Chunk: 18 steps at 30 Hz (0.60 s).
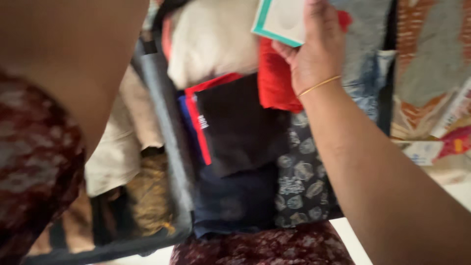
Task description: The person folds various clothing items and toiletries and places them into an open suitcase on a bed. They fold a patterned cloth, a pink hoodie, a dark blue shirt, a beige top, a red cloth, and a pair of beige shorts, then pack small boxes and a tube into a zippered pouch.
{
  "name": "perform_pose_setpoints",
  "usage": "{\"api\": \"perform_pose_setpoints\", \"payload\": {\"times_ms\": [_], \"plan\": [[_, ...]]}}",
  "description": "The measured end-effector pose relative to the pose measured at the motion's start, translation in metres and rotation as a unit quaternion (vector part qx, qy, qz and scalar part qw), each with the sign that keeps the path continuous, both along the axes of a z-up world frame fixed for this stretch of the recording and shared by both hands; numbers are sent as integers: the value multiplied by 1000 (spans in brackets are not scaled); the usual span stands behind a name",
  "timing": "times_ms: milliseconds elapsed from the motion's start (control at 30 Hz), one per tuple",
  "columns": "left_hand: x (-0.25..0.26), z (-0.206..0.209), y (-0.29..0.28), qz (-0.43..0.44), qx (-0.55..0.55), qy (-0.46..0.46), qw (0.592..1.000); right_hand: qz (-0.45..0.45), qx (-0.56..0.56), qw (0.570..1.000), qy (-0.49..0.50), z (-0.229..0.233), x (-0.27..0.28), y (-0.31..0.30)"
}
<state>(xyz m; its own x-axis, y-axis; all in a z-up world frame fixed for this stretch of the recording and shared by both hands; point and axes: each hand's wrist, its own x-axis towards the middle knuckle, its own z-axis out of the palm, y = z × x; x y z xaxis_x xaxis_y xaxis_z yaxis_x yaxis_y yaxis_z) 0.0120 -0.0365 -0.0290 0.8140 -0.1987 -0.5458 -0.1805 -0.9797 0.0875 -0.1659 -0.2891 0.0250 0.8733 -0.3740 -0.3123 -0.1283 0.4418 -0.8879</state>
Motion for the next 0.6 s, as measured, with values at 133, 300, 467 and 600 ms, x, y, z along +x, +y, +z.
{"api": "perform_pose_setpoints", "payload": {"times_ms": [133,300,467,600], "plan": [[-3,-12,-46,9,-41,2,999,17,-10,999,28,11,-10,-19],[-20,-2,-37,54,-73,2,996,17,-1,1000,23,18,-11,-24],[-31,51,-29,110,-137,-21,984,4,10,1000,12,24,-24,-39],[-21,114,-27,153,-232,-29,960,-88,62,994,3,17,-51,-103]]}}
